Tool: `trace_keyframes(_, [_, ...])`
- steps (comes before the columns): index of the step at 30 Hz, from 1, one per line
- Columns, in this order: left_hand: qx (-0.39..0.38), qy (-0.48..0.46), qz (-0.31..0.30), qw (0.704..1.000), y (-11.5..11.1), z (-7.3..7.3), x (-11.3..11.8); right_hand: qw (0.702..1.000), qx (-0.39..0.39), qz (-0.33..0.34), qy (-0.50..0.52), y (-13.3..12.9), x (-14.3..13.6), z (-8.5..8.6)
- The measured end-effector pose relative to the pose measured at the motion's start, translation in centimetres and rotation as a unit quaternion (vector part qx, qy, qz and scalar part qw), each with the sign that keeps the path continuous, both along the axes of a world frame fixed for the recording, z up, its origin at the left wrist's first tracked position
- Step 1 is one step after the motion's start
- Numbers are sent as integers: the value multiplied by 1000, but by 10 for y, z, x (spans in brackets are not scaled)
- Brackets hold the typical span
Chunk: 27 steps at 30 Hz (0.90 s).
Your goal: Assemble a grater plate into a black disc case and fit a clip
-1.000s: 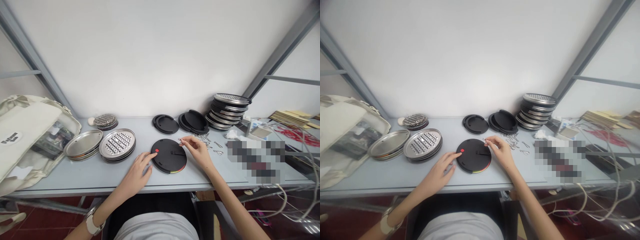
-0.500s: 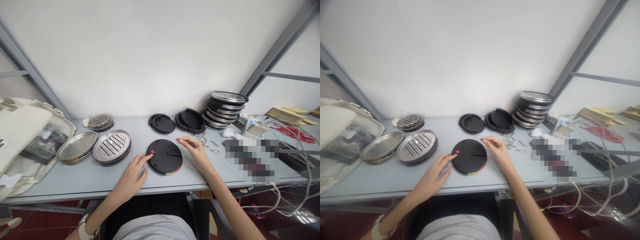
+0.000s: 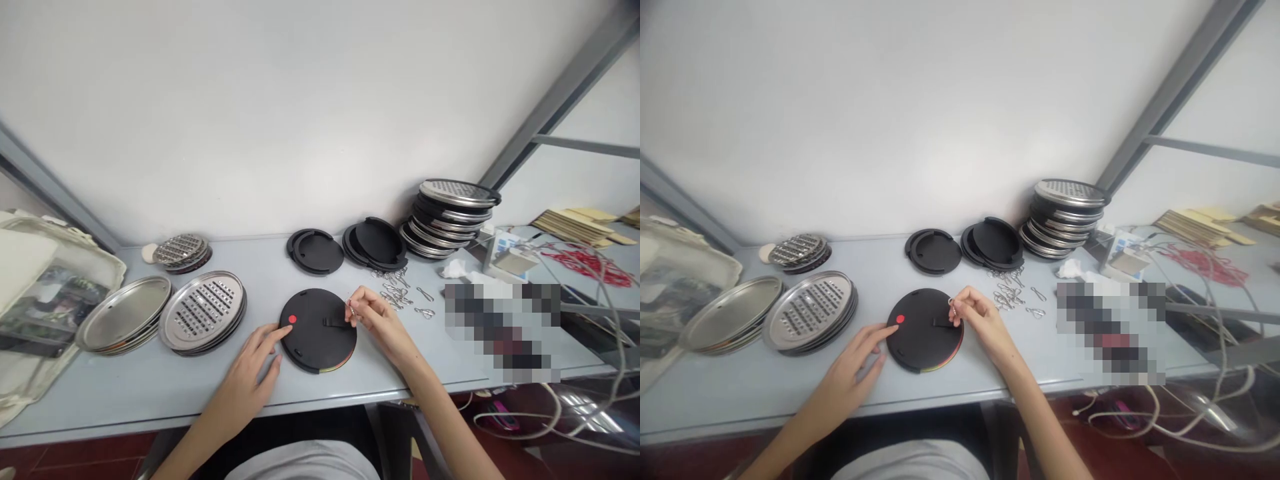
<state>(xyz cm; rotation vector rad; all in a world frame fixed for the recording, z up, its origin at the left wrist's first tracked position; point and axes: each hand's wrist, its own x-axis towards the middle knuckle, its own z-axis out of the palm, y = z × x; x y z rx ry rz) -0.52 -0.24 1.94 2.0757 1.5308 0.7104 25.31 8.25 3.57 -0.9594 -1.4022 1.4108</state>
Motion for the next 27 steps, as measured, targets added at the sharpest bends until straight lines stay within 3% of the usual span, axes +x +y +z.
trace_keyframes(4, [0,11,3,1000,0,0,-1,999,-4,1,-38,0,1,2])
trace_keyframes(13, [-5,19,0,1000,1,-2,-3,1000,-20,1,-20,2,-2,1])
trace_keyframes(22, [-37,4,-19,999,-1,-3,-7,989,41,-34,-139,15,-7,-4])
trace_keyframes(27, [-72,-22,-31,997,2,0,-10,985,55,-58,-150,20,-9,-10])
